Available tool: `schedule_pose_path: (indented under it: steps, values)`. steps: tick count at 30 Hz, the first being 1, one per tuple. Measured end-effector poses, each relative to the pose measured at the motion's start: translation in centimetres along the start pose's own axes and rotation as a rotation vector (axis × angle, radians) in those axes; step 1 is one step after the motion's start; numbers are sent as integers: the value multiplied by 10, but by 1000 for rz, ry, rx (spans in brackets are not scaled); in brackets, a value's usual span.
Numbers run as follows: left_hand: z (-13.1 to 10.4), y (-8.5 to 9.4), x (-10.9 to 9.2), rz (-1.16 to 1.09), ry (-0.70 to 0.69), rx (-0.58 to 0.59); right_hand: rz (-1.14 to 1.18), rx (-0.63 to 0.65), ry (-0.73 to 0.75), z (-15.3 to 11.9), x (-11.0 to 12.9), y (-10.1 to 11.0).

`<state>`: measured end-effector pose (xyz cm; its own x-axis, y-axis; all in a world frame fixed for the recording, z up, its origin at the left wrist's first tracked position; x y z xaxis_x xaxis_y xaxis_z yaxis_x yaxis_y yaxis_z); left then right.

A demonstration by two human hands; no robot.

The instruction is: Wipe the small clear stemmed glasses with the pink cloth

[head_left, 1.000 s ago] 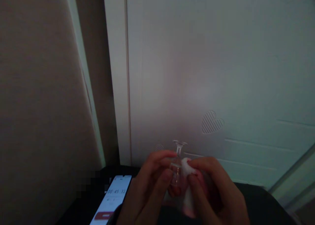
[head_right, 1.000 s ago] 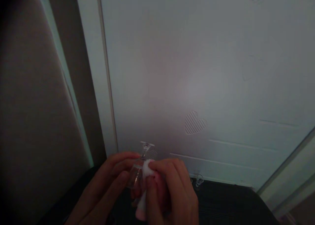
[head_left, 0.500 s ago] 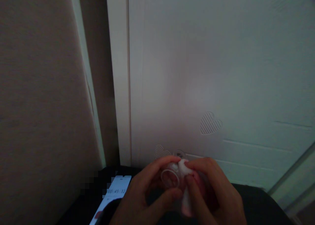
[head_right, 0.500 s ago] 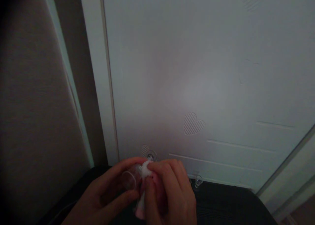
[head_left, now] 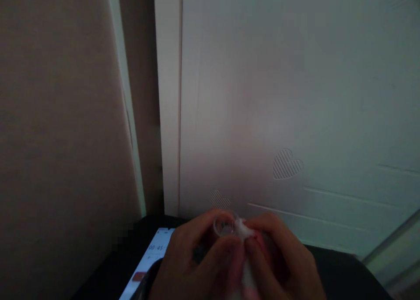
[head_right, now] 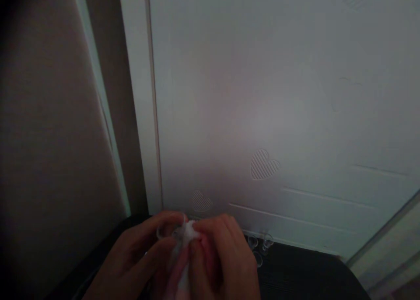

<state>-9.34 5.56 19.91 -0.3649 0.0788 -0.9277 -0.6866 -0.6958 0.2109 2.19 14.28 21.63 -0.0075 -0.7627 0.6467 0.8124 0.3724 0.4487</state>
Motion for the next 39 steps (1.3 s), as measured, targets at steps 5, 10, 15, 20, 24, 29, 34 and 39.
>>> schedule_pose_path:
  steps: [5, 10, 15, 20, 24, 29, 34, 39]
  values:
    - [27, -35, 43, -320, 119, 92, -17, 31, -191, 0, -33, -19]
    - [27, -78, 101, -643, 306, 193, 36, -115, -319, -35, -85, -57]
    - [-1, -88, 147, -590, 343, 261, 72, -181, -351, -88, -121, -80]
    - [-17, -80, 187, -493, 391, 254, 128, 11, -352, -111, -136, -96]
    - [-17, -74, 208, -281, 295, 264, 144, 33, -419, -114, -142, -104]
    - [-16, -70, 216, -163, 223, 280, 175, 49, -457, -113, -149, -106]
    - [-19, -69, 206, -97, 195, 260, 192, -44, -479, -109, -148, -100]
    - [-22, -68, 200, 2, 155, 251, 208, -23, -507, -108, -144, -99]
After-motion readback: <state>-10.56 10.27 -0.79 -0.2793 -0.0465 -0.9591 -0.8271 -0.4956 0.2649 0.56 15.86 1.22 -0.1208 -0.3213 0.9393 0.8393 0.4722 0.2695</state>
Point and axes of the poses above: each hand's wrist, its own z-axis towards the middle knuckle, its own y-axis out of the back of the hand, x = y × z, the point moved 1 cm from there along z, towards the middle knuckle
